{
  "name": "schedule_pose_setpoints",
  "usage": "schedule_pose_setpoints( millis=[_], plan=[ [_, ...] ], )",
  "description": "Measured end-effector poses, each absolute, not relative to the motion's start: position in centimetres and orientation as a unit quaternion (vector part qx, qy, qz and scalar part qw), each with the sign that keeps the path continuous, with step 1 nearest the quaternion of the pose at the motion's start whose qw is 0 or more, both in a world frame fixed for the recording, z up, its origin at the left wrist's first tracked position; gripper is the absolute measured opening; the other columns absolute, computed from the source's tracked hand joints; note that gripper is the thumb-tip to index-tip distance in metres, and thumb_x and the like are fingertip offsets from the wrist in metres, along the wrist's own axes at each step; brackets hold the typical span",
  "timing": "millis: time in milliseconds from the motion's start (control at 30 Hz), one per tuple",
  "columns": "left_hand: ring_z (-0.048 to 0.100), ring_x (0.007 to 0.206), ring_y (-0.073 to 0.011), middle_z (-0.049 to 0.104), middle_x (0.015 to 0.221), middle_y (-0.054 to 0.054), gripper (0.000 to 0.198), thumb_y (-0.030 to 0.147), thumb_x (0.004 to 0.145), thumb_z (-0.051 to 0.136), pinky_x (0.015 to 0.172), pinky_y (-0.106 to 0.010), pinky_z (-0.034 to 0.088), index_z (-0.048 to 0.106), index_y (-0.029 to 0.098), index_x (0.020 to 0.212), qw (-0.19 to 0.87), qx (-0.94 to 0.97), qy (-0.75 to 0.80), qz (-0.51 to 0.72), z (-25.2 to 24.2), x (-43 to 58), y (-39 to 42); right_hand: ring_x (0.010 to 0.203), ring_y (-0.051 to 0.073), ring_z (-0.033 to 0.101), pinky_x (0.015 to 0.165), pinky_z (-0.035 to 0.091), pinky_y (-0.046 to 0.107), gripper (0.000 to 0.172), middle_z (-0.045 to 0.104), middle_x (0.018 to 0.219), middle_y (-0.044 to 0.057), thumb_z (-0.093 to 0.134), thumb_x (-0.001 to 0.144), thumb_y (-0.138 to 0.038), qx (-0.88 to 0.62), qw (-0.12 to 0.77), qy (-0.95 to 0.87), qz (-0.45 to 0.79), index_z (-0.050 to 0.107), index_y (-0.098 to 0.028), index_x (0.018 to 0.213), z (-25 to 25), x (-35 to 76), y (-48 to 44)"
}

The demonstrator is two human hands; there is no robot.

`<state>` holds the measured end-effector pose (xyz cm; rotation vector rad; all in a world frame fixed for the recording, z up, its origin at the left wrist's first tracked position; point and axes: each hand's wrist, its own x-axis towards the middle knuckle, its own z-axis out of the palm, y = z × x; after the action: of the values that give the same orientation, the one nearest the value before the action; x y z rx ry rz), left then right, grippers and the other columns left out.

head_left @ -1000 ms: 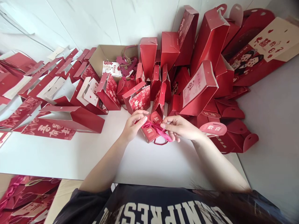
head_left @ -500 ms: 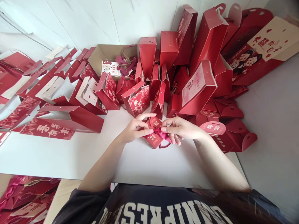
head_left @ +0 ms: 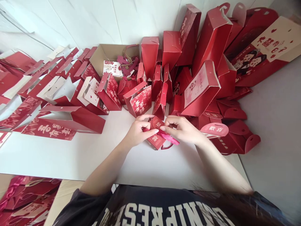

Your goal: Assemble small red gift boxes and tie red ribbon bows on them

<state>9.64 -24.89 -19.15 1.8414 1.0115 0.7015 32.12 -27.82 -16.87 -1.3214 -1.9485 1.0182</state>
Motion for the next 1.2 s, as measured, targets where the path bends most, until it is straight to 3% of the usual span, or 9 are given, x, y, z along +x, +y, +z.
schedule_pose_setpoints(
  millis=[133,333,433,533,633,733,900,1033,1200],
  plan=[
    [0.059,0.12,-0.03,0.061,0.133,-0.007,0.048,0.036,0.081,0.072,0.106,-0.051,0.043,0.038,0.018,0.052,0.463,0.739,0.404,0.276,-19.6,9.4,-24.6,0.059,0.011,0.039,0.056,0.031,0.025,0.04,0.046,0.064,-0.004,0.06,0.091,-0.053,-0.479,0.263,-0.697,0.464,0.054,-0.019,0.071,-17.7,32.2,-27.4],
    [0.063,0.115,-0.0285,0.058,0.136,-0.008,0.048,0.04,0.082,0.072,0.102,-0.047,0.048,0.042,0.017,0.053,0.54,0.711,0.364,0.265,-19.8,8.6,-23.8,0.061,0.012,0.045,0.059,0.036,0.026,0.036,0.051,0.067,-0.003,0.06,0.093,-0.05,-0.452,0.273,-0.676,0.514,0.054,-0.02,0.074,-18.0,32.7,-27.0],
    [0.064,0.116,-0.029,0.058,0.138,-0.008,0.043,0.039,0.087,0.067,0.099,-0.047,0.051,0.052,0.016,0.054,0.598,0.675,0.348,0.254,-19.6,8.4,-23.3,0.063,0.015,0.049,0.063,0.041,0.029,0.024,0.056,0.071,-0.001,0.058,0.095,-0.044,-0.489,0.318,-0.71,0.395,0.06,-0.021,0.087,-16.9,32.3,-27.7],
    [0.063,0.12,-0.0308,0.062,0.136,-0.008,0.037,0.042,0.087,0.067,0.097,-0.047,0.053,0.063,0.017,0.059,0.634,0.64,0.347,0.261,-19.7,8.4,-23.1,0.086,0.02,0.058,0.082,0.046,0.036,0.015,0.066,0.092,0.006,0.057,0.097,-0.033,-0.45,0.359,-0.795,0.192,0.064,-0.021,0.091,-15.7,30.6,-29.6],
    [0.06,0.123,-0.0315,0.064,0.134,-0.009,0.035,0.043,0.085,0.07,0.097,-0.046,0.052,0.067,0.017,0.061,0.655,0.614,0.349,0.269,-19.9,8.5,-23.1,0.11,0.027,0.057,0.092,0.042,0.043,0.015,0.067,0.119,0.011,0.057,0.097,-0.031,-0.4,0.275,-0.872,0.063,0.068,-0.022,0.098,-16.0,27.6,-32.1],
    [0.059,0.123,-0.0306,0.061,0.137,-0.009,0.032,0.041,0.086,0.068,0.1,-0.044,0.049,0.068,0.016,0.066,0.677,0.584,0.357,0.268,-19.7,8.5,-23.3,0.12,0.029,0.052,0.095,0.042,0.045,0.023,0.06,0.137,0.014,0.052,0.1,-0.031,-0.42,0.208,-0.883,-0.021,0.069,-0.017,0.105,-17.9,24.8,-33.7],
    [0.057,0.124,-0.0301,0.061,0.135,-0.009,0.033,0.04,0.087,0.066,0.106,-0.043,0.043,0.064,0.015,0.066,0.648,0.591,0.382,0.292,-18.9,8.3,-23.4,0.122,0.03,0.051,0.086,0.046,0.043,0.033,0.059,0.14,0.018,0.044,0.098,-0.009,-0.429,0.17,-0.879,-0.121,0.064,-0.005,0.124,-20.3,23.9,-33.8],
    [0.056,0.127,-0.0294,0.06,0.133,-0.009,0.033,0.039,0.084,0.07,0.107,-0.042,0.043,0.056,0.017,0.064,0.59,0.623,0.409,0.311,-19.0,8.5,-23.5,0.124,0.032,0.051,0.086,0.049,0.045,0.04,0.056,0.144,0.02,0.037,0.098,-0.005,-0.41,0.17,-0.893,-0.073,0.059,-0.001,0.131,-19.5,24.6,-33.4],
    [0.056,0.127,-0.0293,0.062,0.127,-0.012,0.034,0.037,0.077,0.078,0.105,-0.042,0.046,0.053,0.018,0.063,0.504,0.683,0.417,0.325,-19.7,8.5,-23.4,0.118,0.027,0.057,0.096,0.05,0.043,0.038,0.063,0.136,0.012,0.042,0.1,-0.008,-0.39,0.21,-0.886,0.136,0.059,-0.014,0.133,-17.0,26.7,-32.5]
  ],
)
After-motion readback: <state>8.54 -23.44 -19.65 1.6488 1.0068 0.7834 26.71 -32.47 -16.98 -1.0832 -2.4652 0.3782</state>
